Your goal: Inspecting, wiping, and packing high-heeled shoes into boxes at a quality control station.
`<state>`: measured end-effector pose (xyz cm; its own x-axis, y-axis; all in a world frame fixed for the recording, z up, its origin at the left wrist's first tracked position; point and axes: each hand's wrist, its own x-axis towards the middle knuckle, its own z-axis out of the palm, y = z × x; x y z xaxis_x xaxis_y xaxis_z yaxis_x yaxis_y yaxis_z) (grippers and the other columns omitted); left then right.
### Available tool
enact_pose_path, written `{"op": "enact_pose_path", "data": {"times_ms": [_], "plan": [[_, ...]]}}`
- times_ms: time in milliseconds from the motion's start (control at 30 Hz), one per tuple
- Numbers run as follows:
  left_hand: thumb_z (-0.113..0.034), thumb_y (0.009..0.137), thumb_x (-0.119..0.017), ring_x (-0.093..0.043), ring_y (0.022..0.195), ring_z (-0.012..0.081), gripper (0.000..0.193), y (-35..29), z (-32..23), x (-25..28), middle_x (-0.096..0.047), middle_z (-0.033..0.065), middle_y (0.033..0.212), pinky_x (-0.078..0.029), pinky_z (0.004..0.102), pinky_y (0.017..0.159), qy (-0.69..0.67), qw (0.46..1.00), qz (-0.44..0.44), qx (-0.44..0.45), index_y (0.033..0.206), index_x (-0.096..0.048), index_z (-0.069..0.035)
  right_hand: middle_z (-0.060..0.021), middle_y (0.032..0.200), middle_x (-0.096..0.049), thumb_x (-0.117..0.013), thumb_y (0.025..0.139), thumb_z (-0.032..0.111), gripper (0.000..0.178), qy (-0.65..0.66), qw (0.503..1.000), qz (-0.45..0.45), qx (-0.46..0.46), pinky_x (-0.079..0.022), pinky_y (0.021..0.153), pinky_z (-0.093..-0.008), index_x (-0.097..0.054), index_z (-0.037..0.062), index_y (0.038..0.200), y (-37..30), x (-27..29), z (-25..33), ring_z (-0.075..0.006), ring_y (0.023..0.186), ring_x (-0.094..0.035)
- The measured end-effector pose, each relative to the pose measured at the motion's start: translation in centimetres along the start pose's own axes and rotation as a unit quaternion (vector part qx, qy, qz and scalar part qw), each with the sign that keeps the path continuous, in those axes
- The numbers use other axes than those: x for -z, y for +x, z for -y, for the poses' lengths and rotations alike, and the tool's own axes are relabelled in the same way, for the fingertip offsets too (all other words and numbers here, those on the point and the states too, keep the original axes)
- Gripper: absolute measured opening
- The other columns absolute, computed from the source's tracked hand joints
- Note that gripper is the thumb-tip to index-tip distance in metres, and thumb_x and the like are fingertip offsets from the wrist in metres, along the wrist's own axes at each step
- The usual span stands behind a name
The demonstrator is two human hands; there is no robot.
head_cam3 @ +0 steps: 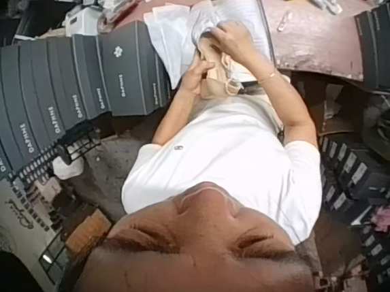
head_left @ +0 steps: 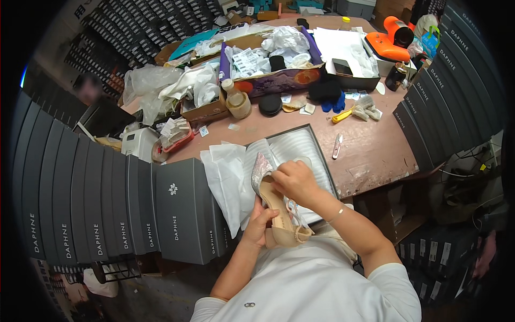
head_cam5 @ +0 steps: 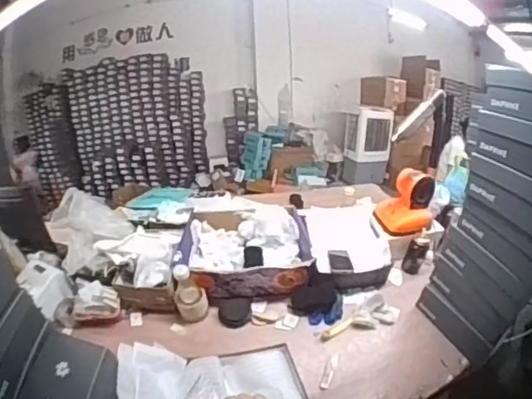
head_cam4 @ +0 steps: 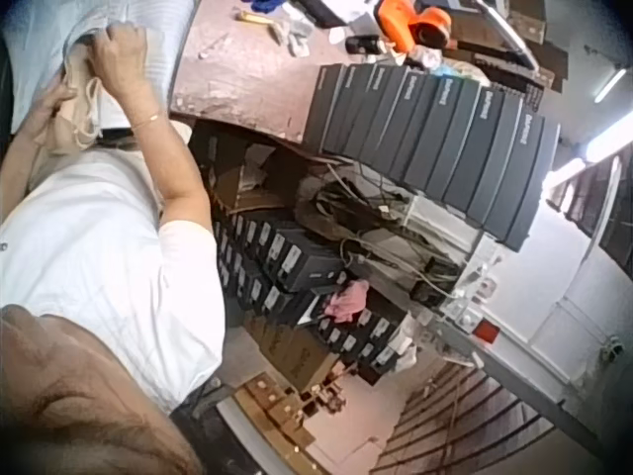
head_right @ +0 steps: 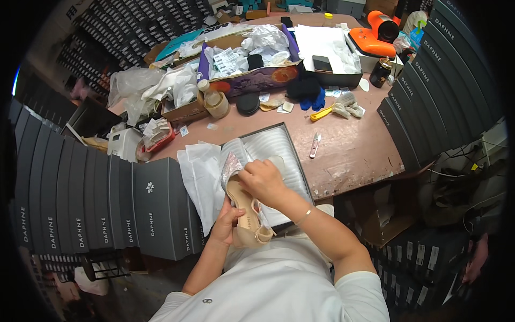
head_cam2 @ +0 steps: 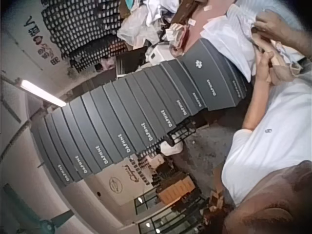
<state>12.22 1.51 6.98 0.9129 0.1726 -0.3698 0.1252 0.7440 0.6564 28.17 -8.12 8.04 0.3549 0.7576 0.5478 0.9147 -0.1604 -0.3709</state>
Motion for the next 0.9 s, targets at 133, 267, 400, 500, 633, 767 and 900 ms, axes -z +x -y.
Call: {"op": "enact_pose_path", "data": {"times_ms": [133,267,400,500,633,767,900], "plan": [[-0.004,0.083,-0.055,-0.062,0.106,0.0301,0.077,-0.4,0.6,-2.0,-0.048,0.0202,0.127,-0.057,0.0427,0.085,-0.055,0.997,-0.038,0.025,0.147,-0.015,-0.019,-0.0007,0.070,-0.050,-0.069,0.072,0.021,0.013,-0.049,0.997,-0.062,-0.002,-0.038,0.060,-0.0317,-0.060,0.0147,0.079,-0.8,-4.5,-0.7,-0.0172,0.066,-0.054],[-0.007,0.084,-0.055,-0.062,0.103,0.0287,0.073,0.2,2.1,-1.2,-0.051,0.0189,0.124,-0.057,0.0410,0.085,-0.046,0.998,-0.033,0.032,0.146,-0.018,-0.016,-0.0022,0.069,-0.053,-0.070,0.069,0.016,0.015,0.009,0.993,-0.077,-0.092,-0.042,0.057,-0.0325,-0.060,0.0121,0.079,-2.2,-4.8,-0.4,-0.0195,0.062,-0.056],[-0.013,0.083,-0.055,-0.063,0.100,0.0260,0.064,0.0,1.5,0.3,-0.058,0.0177,0.114,-0.057,0.0388,0.083,-0.045,0.998,-0.031,0.022,0.141,-0.031,-0.004,-0.0096,0.073,-0.057,-0.066,0.079,0.008,0.010,0.280,0.922,-0.101,-0.248,-0.047,0.056,-0.0283,-0.058,0.0048,0.082,-2.9,0.4,0.1,-0.0205,0.060,-0.058],[-0.021,0.083,-0.053,-0.066,0.093,0.0233,0.063,0.2,1.2,2.3,-0.061,0.0219,0.111,-0.057,0.0363,0.080,-0.138,0.989,0.026,0.054,0.138,-0.038,0.005,-0.0127,0.075,-0.058,-0.067,0.079,0.007,0.010,0.318,0.871,-0.112,-0.358,-0.047,0.055,-0.0321,-0.057,0.0041,0.081,-3.4,2.3,-4.1,-0.0266,0.060,-0.059],[-0.023,0.084,-0.055,-0.067,0.088,0.0235,0.060,0.6,0.3,1.3,-0.060,0.0189,0.118,-0.057,0.0353,0.081,-0.152,0.977,0.107,0.100,0.136,-0.040,0.003,-0.0151,0.083,-0.061,-0.065,0.081,0.005,0.009,0.136,0.945,0.038,-0.295,-0.050,0.067,-0.0344,-0.059,0.0026,0.087,-4.2,-0.3,-2.9,-0.0297,0.073,-0.062],[-0.018,0.083,-0.059,-0.066,0.095,0.0271,0.062,0.5,0.9,-0.2,-0.057,0.0215,0.120,-0.059,0.0375,0.078,-0.032,0.998,0.046,0.003,0.136,-0.035,0.002,-0.0145,0.116,-0.060,-0.062,0.087,0.013,0.026,0.204,0.946,0.041,-0.249,-0.040,0.099,-0.0409,-0.061,0.0012,0.110,-3.7,2.3,-0.4,-0.0303,0.107,-0.058],[-0.010,0.081,-0.062,-0.060,0.102,0.0218,0.065,0.2,2.3,0.6,-0.056,0.0125,0.113,-0.054,0.0349,0.084,0.089,0.993,0.077,0.006,0.137,-0.031,-0.001,-0.0216,0.142,-0.044,-0.046,0.097,0.034,0.052,0.385,0.876,0.231,-0.172,-0.008,0.117,-0.0527,-0.047,-0.0033,0.134,-3.3,4.6,2.9,-0.0336,0.130,-0.044]]}}
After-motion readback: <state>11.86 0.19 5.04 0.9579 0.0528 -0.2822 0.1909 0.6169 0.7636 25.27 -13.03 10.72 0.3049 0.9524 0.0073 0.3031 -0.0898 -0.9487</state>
